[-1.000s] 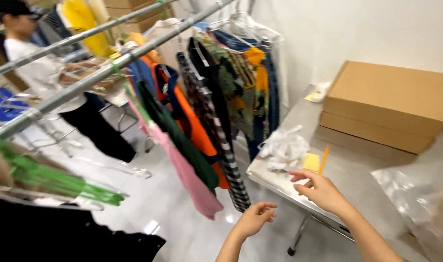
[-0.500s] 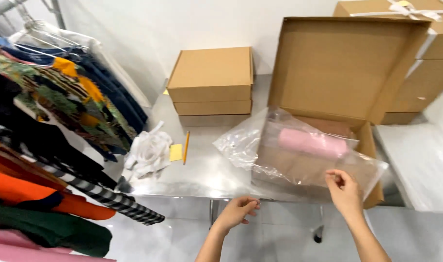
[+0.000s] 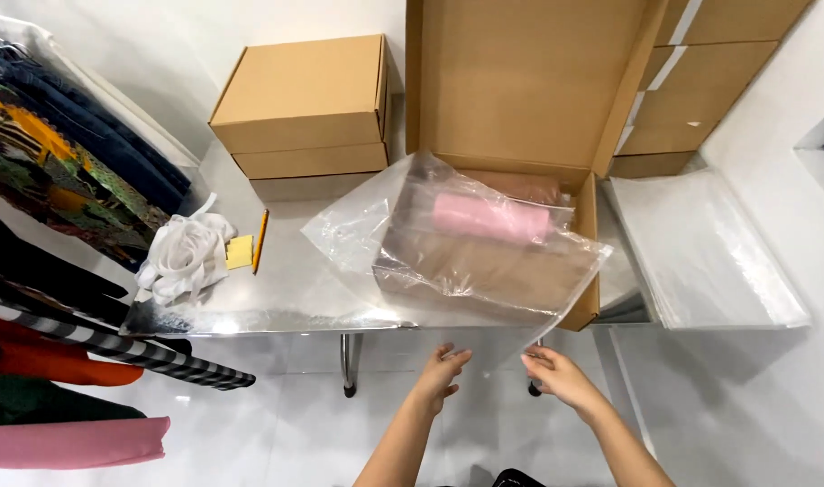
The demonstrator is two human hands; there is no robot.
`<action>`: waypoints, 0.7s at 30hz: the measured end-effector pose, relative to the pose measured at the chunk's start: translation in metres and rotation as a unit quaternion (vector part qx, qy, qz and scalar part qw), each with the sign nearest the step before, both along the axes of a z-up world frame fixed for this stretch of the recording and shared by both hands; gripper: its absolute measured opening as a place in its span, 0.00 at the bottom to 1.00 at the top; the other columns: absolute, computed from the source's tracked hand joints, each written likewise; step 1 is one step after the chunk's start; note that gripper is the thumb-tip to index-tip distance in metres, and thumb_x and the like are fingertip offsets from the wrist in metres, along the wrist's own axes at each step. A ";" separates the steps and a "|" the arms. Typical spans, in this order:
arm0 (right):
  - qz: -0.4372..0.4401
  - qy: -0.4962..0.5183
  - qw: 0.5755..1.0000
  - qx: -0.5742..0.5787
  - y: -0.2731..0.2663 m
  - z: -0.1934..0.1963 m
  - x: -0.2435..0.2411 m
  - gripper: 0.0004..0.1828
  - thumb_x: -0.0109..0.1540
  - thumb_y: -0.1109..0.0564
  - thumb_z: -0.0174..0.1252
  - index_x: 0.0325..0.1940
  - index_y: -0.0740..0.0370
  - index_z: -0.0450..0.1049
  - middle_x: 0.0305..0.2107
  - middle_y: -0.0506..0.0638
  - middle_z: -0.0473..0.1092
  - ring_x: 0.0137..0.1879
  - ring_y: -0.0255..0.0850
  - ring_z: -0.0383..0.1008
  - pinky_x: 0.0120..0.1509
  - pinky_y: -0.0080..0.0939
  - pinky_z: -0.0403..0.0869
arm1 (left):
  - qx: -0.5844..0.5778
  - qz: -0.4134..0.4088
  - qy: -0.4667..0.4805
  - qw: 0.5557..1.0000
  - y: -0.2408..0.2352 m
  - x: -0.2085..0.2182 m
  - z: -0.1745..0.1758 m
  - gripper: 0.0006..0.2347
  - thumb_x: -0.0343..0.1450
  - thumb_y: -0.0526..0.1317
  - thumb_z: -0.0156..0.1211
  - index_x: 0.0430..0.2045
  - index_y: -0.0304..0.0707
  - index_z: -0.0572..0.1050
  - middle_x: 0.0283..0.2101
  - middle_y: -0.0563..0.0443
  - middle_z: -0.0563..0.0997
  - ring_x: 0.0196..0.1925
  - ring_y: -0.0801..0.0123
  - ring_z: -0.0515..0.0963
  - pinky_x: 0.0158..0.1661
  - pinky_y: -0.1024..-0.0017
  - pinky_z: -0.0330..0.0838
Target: Packing clothes into bags and boxes and hanging garments on a clothing rack.
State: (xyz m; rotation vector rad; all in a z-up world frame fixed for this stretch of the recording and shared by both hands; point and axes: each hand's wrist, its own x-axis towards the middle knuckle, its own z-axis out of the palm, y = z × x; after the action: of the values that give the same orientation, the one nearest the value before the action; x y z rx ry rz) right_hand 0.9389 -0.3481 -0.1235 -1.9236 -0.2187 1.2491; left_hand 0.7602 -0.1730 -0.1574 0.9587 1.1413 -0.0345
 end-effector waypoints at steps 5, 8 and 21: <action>-0.093 0.004 0.992 0.081 0.012 -0.018 -0.018 0.25 0.68 0.46 0.57 0.64 0.63 0.75 0.54 0.55 0.78 0.58 0.46 0.81 0.59 0.46 0.79 | -0.045 0.017 -0.033 0.998 -0.031 0.006 0.006 0.17 0.66 0.49 0.72 0.48 0.58 0.79 0.46 0.68 0.85 0.48 0.80 0.80 0.54 0.71 0.70; -0.154 -0.012 0.977 0.150 0.011 -0.019 -0.022 0.17 0.71 0.53 0.56 0.56 0.68 0.77 0.38 0.59 0.78 0.40 0.49 0.82 0.45 0.48 0.83 | -0.080 0.044 -0.097 0.991 -0.034 0.008 -0.011 0.08 0.70 0.49 0.72 0.39 0.55 0.83 0.42 0.64 0.86 0.45 0.78 0.83 0.53 0.71 0.75; -0.020 -0.072 0.987 0.142 -0.116 -0.136 0.094 0.14 0.71 0.56 0.57 0.55 0.63 0.85 0.23 0.52 0.70 0.27 0.40 0.65 0.30 0.40 0.61 | 0.003 0.314 -0.260 0.913 0.074 -0.056 0.033 0.21 0.74 0.44 0.61 0.63 0.45 0.75 0.60 0.48 0.84 0.57 0.66 0.83 0.52 0.67 0.78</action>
State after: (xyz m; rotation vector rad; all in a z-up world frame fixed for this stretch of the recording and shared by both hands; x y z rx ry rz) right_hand 1.0329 -0.4637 -0.2595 -1.7611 -0.4093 0.9950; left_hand 0.7038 -0.0991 -0.1246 0.5164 0.8981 0.7086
